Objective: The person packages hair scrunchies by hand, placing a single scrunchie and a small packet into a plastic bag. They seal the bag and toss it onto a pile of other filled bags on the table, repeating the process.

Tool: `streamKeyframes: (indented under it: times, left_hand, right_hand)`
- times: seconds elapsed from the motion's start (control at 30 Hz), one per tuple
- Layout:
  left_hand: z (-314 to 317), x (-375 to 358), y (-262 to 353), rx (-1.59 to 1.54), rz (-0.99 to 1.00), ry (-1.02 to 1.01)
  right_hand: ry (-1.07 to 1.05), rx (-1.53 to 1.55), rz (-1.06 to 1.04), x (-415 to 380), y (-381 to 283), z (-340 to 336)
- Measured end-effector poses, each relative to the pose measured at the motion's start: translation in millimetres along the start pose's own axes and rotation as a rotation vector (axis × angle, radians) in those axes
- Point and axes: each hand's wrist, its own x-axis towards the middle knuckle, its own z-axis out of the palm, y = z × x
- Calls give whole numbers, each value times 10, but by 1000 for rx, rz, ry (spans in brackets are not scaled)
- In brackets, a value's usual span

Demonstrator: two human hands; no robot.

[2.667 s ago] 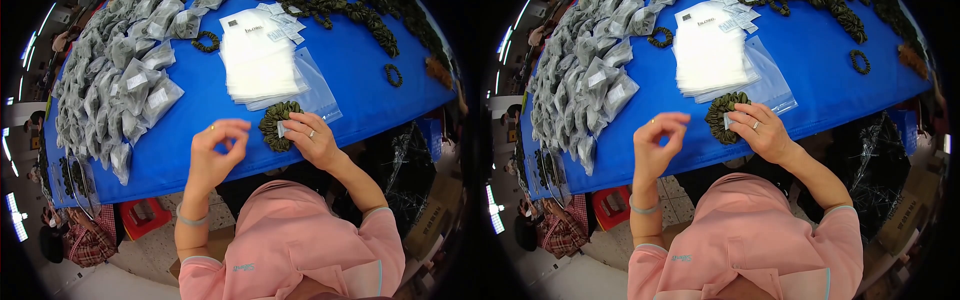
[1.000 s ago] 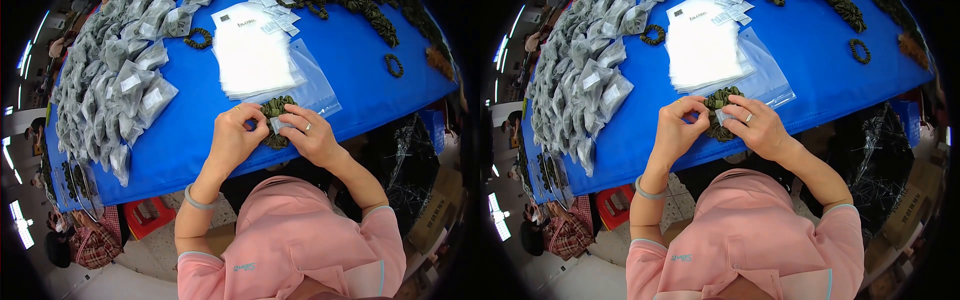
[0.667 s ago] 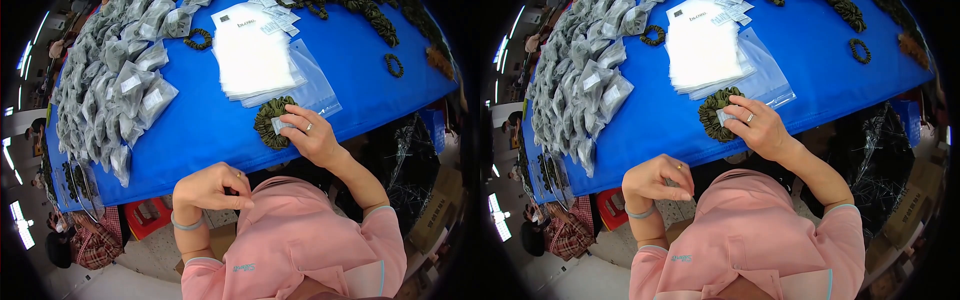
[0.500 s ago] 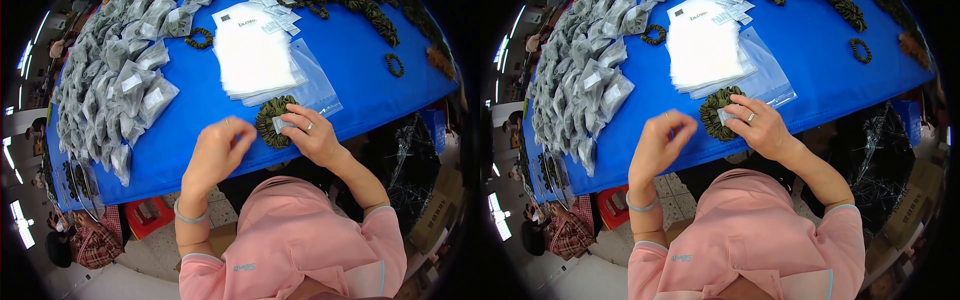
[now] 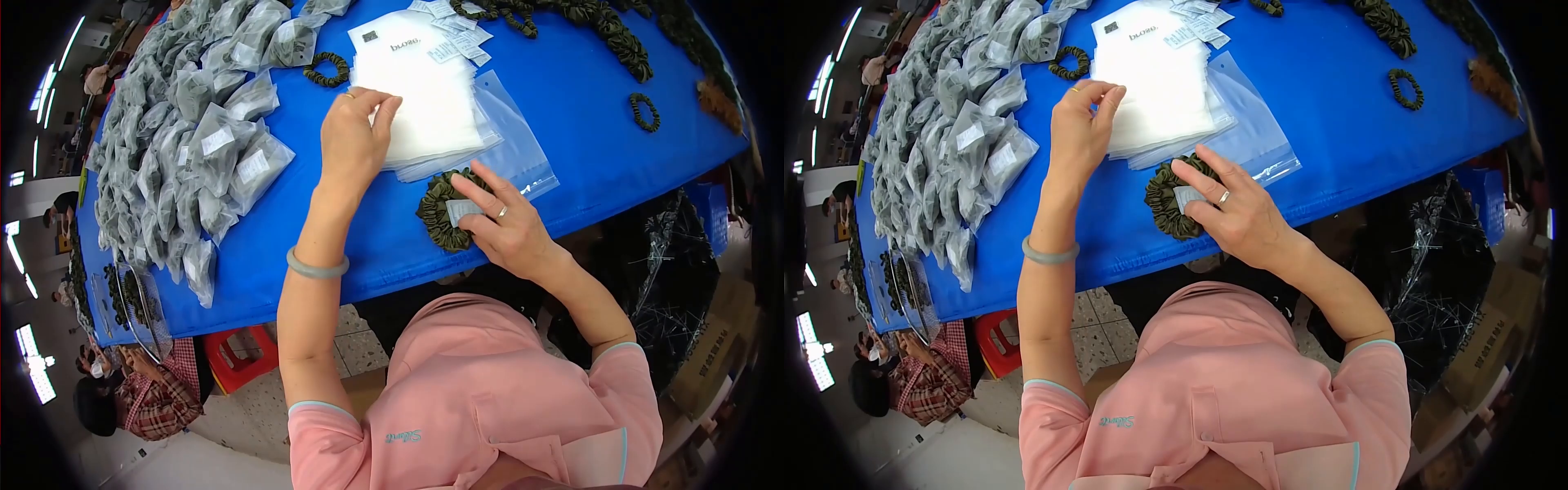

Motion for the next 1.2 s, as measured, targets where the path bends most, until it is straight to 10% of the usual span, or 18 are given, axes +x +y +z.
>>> streamKeyframes:
  times: [0.27, 0.8, 0.93, 1.1, 1.2]
  left_hand:
    - [121, 486, -427, 299, 457, -35]
    - [290, 797, -355, 583, 537, -230]
    - [211, 870, -227, 438, 125, -80]
    - [-303, 214, 262, 573, 254, -18]
    - [-460, -455, 447, 588, 194, -189]
  right_hand:
    - [-72, 20, -18, 0, 63, 17]
    - [-64, -45, -44, 0, 55, 46]
    - [-73, 225, 167, 18, 88, -71]
    - [163, 831, 744, 34, 189, -252]
    - [226, 875, 691, 87, 96, -280]
